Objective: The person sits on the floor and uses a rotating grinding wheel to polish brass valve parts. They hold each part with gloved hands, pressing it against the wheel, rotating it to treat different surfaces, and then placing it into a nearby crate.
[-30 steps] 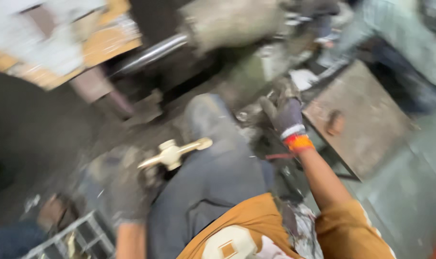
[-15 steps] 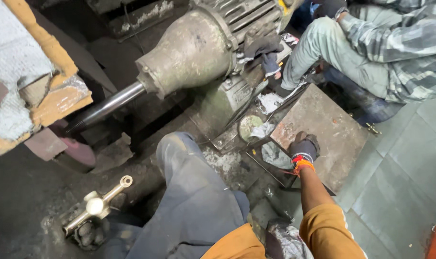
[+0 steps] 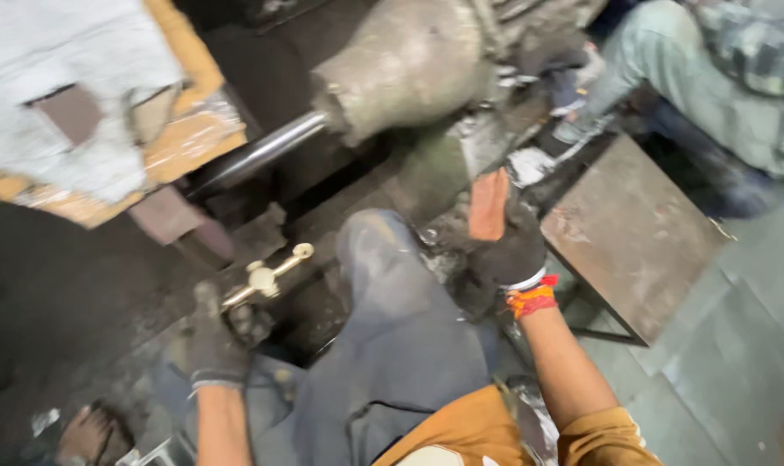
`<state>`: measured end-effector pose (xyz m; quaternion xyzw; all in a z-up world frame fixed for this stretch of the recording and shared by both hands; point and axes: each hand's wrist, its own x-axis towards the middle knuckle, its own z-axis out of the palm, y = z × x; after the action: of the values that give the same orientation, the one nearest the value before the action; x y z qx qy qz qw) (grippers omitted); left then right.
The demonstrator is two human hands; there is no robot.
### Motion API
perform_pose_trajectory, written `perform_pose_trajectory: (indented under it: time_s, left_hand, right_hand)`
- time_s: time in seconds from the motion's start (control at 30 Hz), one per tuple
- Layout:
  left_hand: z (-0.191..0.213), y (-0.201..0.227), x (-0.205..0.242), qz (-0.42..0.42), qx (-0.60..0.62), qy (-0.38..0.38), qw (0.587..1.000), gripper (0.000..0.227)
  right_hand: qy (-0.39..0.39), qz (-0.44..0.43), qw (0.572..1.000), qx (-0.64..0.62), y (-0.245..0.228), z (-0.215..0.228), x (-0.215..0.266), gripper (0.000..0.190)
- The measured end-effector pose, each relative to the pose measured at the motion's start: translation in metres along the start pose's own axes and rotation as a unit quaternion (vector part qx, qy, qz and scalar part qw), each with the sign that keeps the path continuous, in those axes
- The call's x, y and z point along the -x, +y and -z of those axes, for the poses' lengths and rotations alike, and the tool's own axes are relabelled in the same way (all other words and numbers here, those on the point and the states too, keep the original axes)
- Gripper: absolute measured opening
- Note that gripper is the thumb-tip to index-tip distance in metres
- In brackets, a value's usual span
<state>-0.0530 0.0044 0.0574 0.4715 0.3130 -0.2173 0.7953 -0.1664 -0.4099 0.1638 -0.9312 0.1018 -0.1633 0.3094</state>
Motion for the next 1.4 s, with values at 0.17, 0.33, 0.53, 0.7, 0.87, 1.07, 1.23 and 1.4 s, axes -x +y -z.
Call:
perform_pose_trajectory:
  time_s: [0.17,0.33,0.53,0.7,0.87,1.07,1.23,1.4]
  left_hand:
    - [0.004,0.004,0.000,-0.003,-0.012,0.015,1.000,0.041]
    - [0.012,0.013,-0.007,0.011,-0.032,0.048,0.998,0.042]
    - [0.019,0.001,-0.025,0.013,-0.072,0.100,0.992,0.045]
    - [0.031,-0.017,-0.046,-0.185,-0.250,0.050,0.949,0.047]
    - [0.040,-0.039,-0.063,-0.281,-0.545,0.019,0.790,0.050]
    - [0.043,-0.055,-0.072,-0.301,-0.557,0.044,0.773,0.065]
    - [0.042,-0.055,-0.078,-0.275,-0.515,0.038,0.811,0.058]
    - [0.021,-0.037,-0.064,-0.300,-0.433,0.027,0.850,0.051]
  right_hand:
    - [-0.217,-0.249,0.605,-0.725,-0.098,-0.078,-0.048,0.062]
    - [-0.383,-0.169,0.792,-0.444,-0.145,-0.132,-0.068,0.063]
    - [-0.418,-0.084,0.847,-0.318,-0.167,-0.189,-0.065,0.063]
    - [-0.403,0.041,0.892,-0.199,-0.173,-0.215,-0.061,0.062]
    - [-0.363,0.088,0.913,-0.165,-0.176,-0.228,-0.057,0.060]
    - [-0.360,-0.068,0.905,-0.217,-0.178,-0.239,-0.040,0.053]
    - [-0.231,0.120,0.957,-0.132,-0.170,-0.237,-0.037,0.082]
    - [-0.156,0.210,0.960,-0.103,-0.195,-0.222,-0.040,0.082]
